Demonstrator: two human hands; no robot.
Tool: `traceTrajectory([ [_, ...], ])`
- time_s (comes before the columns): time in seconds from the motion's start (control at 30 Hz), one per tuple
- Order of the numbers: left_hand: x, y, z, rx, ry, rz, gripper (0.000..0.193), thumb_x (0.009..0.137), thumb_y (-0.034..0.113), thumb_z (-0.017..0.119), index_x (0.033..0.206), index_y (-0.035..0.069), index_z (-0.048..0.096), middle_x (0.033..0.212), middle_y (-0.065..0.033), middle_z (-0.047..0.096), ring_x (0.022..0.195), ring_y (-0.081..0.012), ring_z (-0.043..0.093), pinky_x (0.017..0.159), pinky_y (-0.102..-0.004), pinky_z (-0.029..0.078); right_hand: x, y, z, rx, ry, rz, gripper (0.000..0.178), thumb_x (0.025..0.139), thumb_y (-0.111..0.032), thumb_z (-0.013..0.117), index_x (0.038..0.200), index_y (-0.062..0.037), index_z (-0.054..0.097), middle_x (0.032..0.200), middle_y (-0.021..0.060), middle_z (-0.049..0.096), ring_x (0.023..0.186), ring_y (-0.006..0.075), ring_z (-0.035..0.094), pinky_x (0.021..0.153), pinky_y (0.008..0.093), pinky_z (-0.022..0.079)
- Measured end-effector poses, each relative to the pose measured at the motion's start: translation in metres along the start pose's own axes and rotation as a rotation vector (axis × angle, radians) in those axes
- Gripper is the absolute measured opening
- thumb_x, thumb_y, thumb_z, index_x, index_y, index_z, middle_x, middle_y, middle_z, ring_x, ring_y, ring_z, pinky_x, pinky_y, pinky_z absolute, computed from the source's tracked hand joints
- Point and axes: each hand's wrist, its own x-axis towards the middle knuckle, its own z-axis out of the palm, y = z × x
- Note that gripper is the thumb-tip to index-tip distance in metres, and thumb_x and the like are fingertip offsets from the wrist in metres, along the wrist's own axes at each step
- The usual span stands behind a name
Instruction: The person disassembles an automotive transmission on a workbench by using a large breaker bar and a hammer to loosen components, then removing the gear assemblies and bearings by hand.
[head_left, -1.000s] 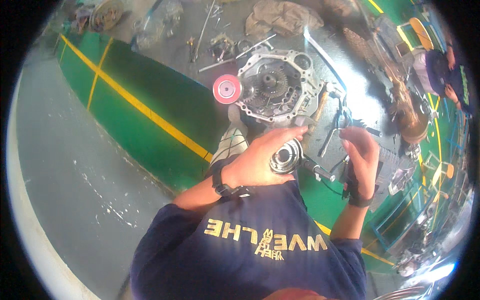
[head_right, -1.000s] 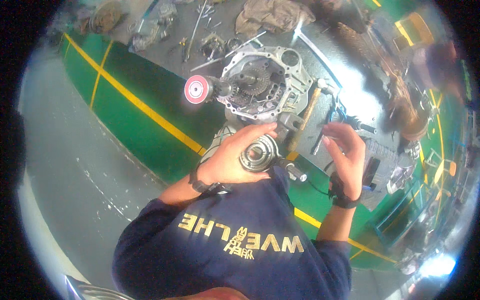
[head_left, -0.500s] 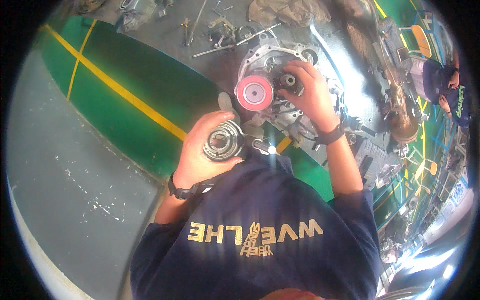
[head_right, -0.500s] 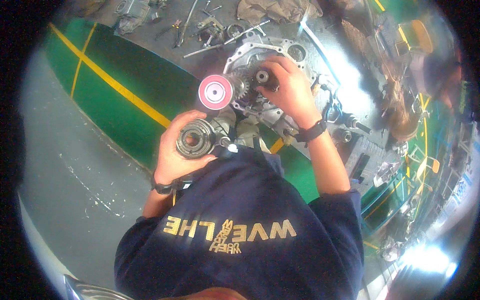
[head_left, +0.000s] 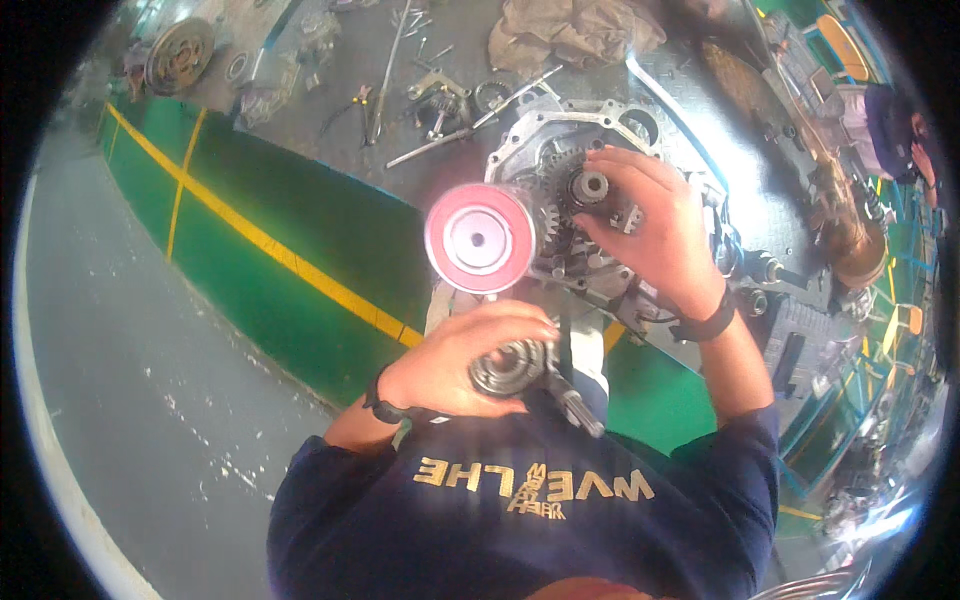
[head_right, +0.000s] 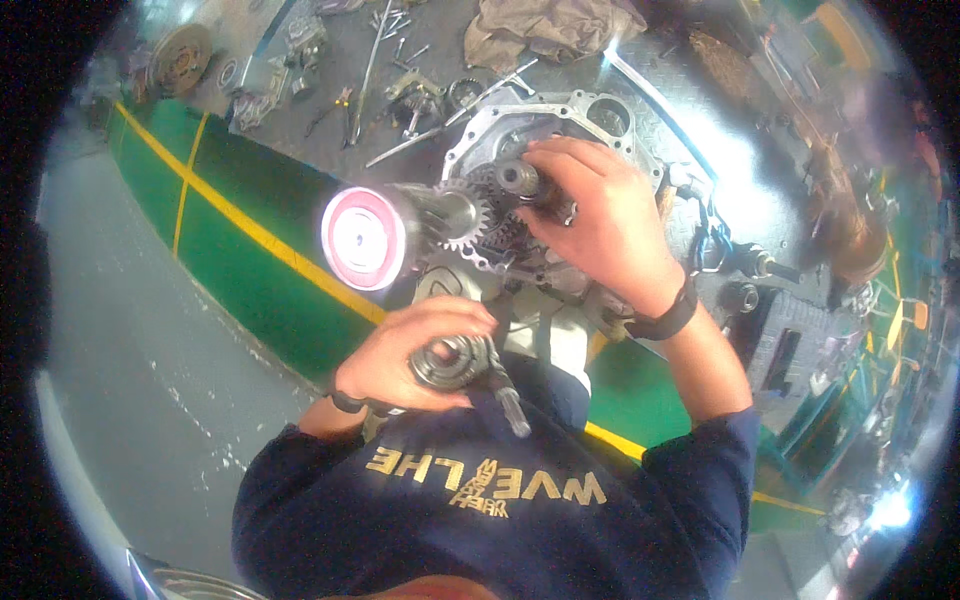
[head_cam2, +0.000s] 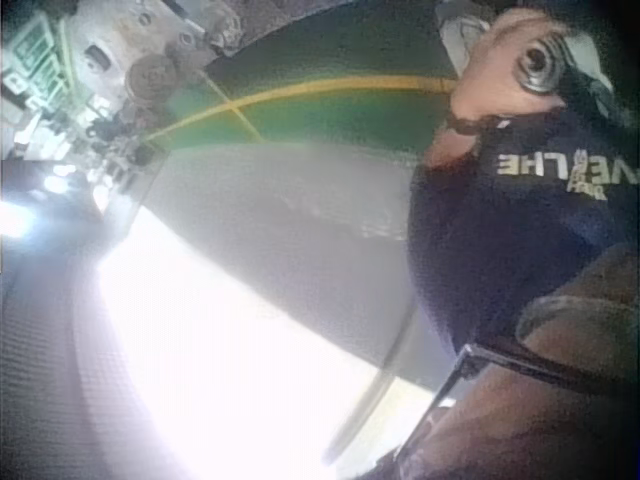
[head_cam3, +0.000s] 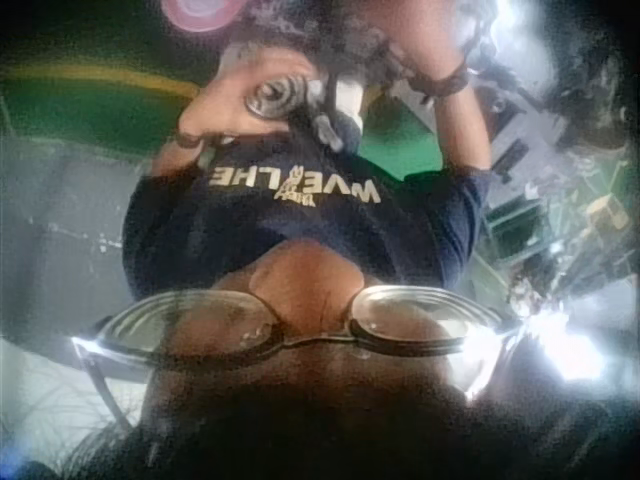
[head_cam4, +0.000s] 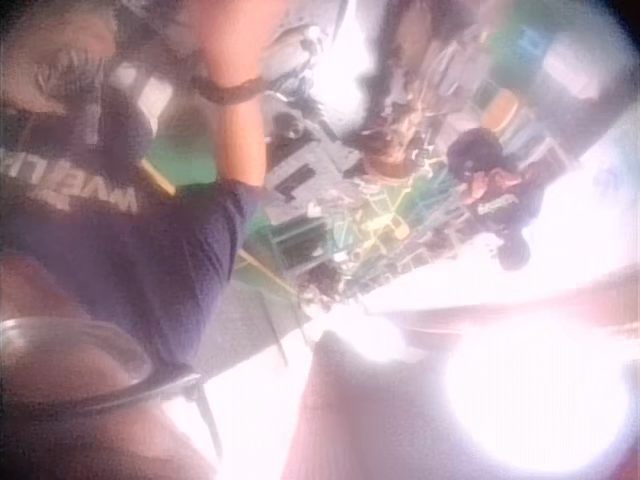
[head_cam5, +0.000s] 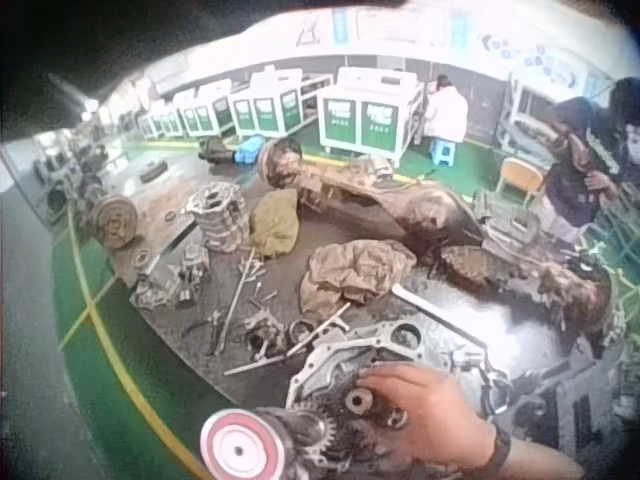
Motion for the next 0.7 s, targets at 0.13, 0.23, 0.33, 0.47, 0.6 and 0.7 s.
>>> traceTrajectory([
  [0.13, 0.006, -0.038, 0.037, -0.086, -0.165, 0.105, 0.078, 0.067, 0.015, 0.093, 0.138, 0.008, 0.059, 0.136, -0.0155, 0.062, 0.130, -0.0349, 0.058, 0.108, -0.0432, 0.048, -0.008, -0.010, 0.004, 0.022, -0.028, 0.048, 0.047, 0.071, -0.013, 0.084, 0.113, -0.0017, 0.068, 0.107, 0.0166, 0.070, 0.101, 0.0387, 0.067, 0.087, 0.0441, 0.055],
  [0.23, 0.014, -0.076, 0.059, -0.068, -0.248, 0.204, 0.081, 0.067, 0.019, 0.093, 0.138, 0.007, 0.058, 0.135, -0.0155, 0.062, 0.129, -0.0339, 0.059, 0.108, -0.0427, 0.048, -0.015, -0.002, 0.005, -0.120, 0.056, -0.113, 0.045, 0.069, -0.019, 0.087, 0.105, 0.0006, 0.069, 0.097, 0.0192, 0.066, 0.095, 0.0409, 0.066, 0.083, 0.0450, 0.054],
  [0.33, 0.000, -0.121, 0.086, -0.049, -0.163, 0.287, 0.085, 0.065, 0.023, 0.094, 0.139, 0.005, 0.056, 0.136, -0.0141, 0.062, 0.127, -0.0297, 0.061, 0.106, -0.0404, 0.048, -0.015, 0.021, 0.018, -0.191, 0.038, -0.201, 0.045, 0.069, -0.029, 0.089, 0.097, 0.0018, 0.072, 0.088, 0.0229, 0.068, 0.088, 0.0392, 0.068, 0.077, 0.0427, 0.054],
  [0.47, -0.043, -0.144, 0.127, -0.083, -0.013, 0.210, 0.088, 0.063, 0.008, 0.094, 0.142, 0.005, 0.054, 0.137, -0.0091, 0.062, 0.124, -0.0214, 0.062, 0.107, -0.0352, 0.048, -0.010, 0.002, 0.010, -0.333, 0.012, -0.164, 0.039, 0.075, -0.027, 0.086, 0.099, 0.0011, 0.073, 0.083, 0.0155, 0.071, 0.079, 0.0294, 0.069, 0.074, 0.0381, 0.054],
  [0.6, -0.098, -0.160, 0.146, -0.117, 0.072, 0.142, 0.092, 0.063, 0.008, 0.094, 0.144, 0.006, 0.051, 0.136, -0.0090, 0.062, 0.123, -0.0200, 0.061, 0.107, -0.0349, 0.048, -0.022, -0.026, 0.008, -0.378, 0.065, -0.116, 0.038, 0.078, -0.026, 0.085, 0.101, 0.0017, 0.073, 0.087, 0.0134, 0.073, 0.082, 0.0232, 0.070, 0.075, 0.0372, 0.053],
  [0.7, -0.129, -0.157, 0.146, -0.161, 0.129, 0.085, 0.093, 0.063, 0.008, 0.094, 0.145, 0.007, 0.049, 0.135, -0.0095, 0.062, 0.123, -0.0188, 0.061, 0.107, -0.0342, 0.047, -0.013, -0.020, -0.004, -0.191, 0.007, -0.055, 0.040, 0.079, -0.025, 0.084, 0.108, 0.0005, 0.074, 0.096, 0.0117, 0.075, 0.088, 0.0207, 0.071, 0.078, 0.0361, 0.054],
])
